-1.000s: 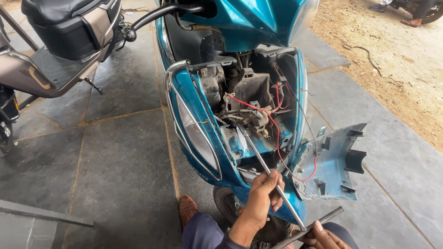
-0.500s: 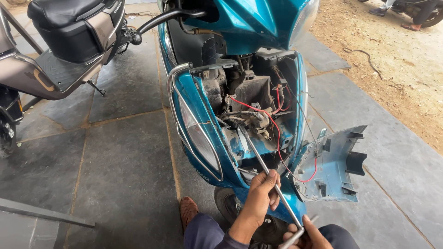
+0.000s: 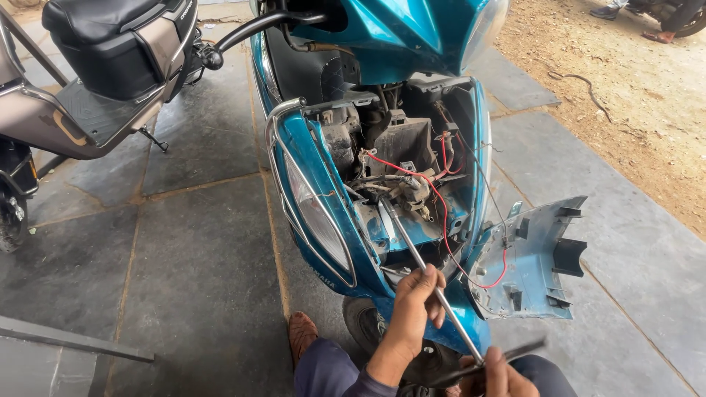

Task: Repairing or inspecting the internal front components of a blue scooter.

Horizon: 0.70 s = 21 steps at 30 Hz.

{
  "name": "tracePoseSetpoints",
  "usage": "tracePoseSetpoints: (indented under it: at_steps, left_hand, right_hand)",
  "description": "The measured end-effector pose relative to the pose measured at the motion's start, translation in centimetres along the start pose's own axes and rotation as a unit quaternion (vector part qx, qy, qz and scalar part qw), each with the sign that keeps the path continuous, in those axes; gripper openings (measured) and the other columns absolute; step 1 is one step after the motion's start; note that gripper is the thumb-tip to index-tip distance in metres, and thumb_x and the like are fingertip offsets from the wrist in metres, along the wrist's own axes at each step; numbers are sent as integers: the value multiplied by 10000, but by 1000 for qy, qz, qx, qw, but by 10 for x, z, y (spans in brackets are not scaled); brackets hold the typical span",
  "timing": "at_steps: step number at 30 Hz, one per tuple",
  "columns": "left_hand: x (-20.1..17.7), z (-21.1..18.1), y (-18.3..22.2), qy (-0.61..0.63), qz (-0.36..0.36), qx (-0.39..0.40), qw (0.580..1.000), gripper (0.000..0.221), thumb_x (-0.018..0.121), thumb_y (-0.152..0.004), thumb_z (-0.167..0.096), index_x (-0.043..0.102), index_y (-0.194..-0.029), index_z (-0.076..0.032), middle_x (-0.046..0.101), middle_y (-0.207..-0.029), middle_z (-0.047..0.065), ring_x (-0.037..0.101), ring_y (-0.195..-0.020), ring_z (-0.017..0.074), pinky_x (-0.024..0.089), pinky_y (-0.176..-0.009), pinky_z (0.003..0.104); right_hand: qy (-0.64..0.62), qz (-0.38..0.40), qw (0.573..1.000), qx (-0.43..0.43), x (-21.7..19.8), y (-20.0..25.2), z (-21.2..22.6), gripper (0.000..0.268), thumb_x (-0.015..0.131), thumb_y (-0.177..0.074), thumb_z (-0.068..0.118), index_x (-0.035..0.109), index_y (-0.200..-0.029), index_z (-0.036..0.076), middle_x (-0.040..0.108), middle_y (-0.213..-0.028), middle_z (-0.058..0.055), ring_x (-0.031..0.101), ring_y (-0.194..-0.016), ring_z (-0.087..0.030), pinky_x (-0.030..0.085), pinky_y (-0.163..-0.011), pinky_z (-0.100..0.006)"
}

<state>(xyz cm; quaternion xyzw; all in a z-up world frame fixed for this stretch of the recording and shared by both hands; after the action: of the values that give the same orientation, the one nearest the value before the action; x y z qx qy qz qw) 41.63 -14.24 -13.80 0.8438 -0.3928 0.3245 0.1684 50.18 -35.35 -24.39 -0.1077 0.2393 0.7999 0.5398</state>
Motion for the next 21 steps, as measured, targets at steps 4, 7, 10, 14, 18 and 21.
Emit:
tracePoseSetpoints:
  at_steps: [4, 7, 10, 14, 18, 21]
  left_hand:
    - [-10, -2, -3, -159, -169, 152, 961, 337, 496, -1059, -334, 671, -1094, -48, 615, -721, 69, 581, -487, 83, 480, -420, 227]
    - [-5, -33, 5, -564, -252, 392, 682, 353, 550, -1032, -191, 582, -1303, 33, 610, -1282, 200, 753, -757, 164, 639, -567, 234]
    - [-1, -42, 6, -704, -234, 402, 536, 528, 634, -928, -179, 509, -1400, 23, 480, -1558, 183, 778, -955, 275, 642, -710, 314]
    - [0, -36, 1, -722, -208, 340, 565, 659, 693, -890, -202, 489, -1457, 65, 416, -1597, 186, 776, -904, 309, 641, -695, 322]
    - [5, -33, -5, -733, -167, 199, 629, 758, 786, -814, -271, 489, -1421, 71, 373, -1592, 213, 765, -832, 348, 631, -670, 362]
    - [9, -41, -7, -736, -158, 171, 636, 775, 806, -792, -292, 498, -1410, 61, 385, -1583, 207, 762, -870, 355, 627, -679, 370]
  right_hand:
    - [-268, 178, 907, 273, 12, -48, -20, 797, 557, -1006, 620, 685, -997, -166, 589, -677, -220, 662, -628, -392, 580, -629, -488]
    - [-294, 105, 909, 277, 0, -13, 45, 475, 571, -971, 443, 647, -974, -26, 628, -680, -193, 601, -569, -296, 530, -580, -433]
    - [-287, 119, 922, 232, -4, -12, 57, 467, 564, -965, 391, 607, -1022, -71, 625, -688, -214, 619, -568, -314, 552, -580, -474]
    - [-279, 143, 917, 248, -19, -20, 69, 461, 575, -962, 392, 612, -947, -66, 619, -664, -214, 612, -559, -318, 547, -574, -471]
    - [-272, 174, 918, 232, -31, -33, 60, 550, 589, -998, 415, 630, -861, -117, 577, -602, -234, 614, -514, -363, 555, -526, -502]
    - [-305, 173, 918, 186, -39, -20, 79, 579, 597, -1070, 427, 645, -891, -122, 593, -622, -246, 632, -519, -381, 562, -512, -518]
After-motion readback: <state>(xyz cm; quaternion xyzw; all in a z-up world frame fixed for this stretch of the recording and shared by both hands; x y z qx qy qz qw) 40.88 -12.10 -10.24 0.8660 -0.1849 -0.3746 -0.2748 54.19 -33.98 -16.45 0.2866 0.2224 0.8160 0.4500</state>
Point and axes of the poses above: each hand's wrist, its own y-axis away from the middle knuckle, its own x-axis out of the palm, z = x × y, the point moved 2 cm from there along -y, towards the middle knuckle
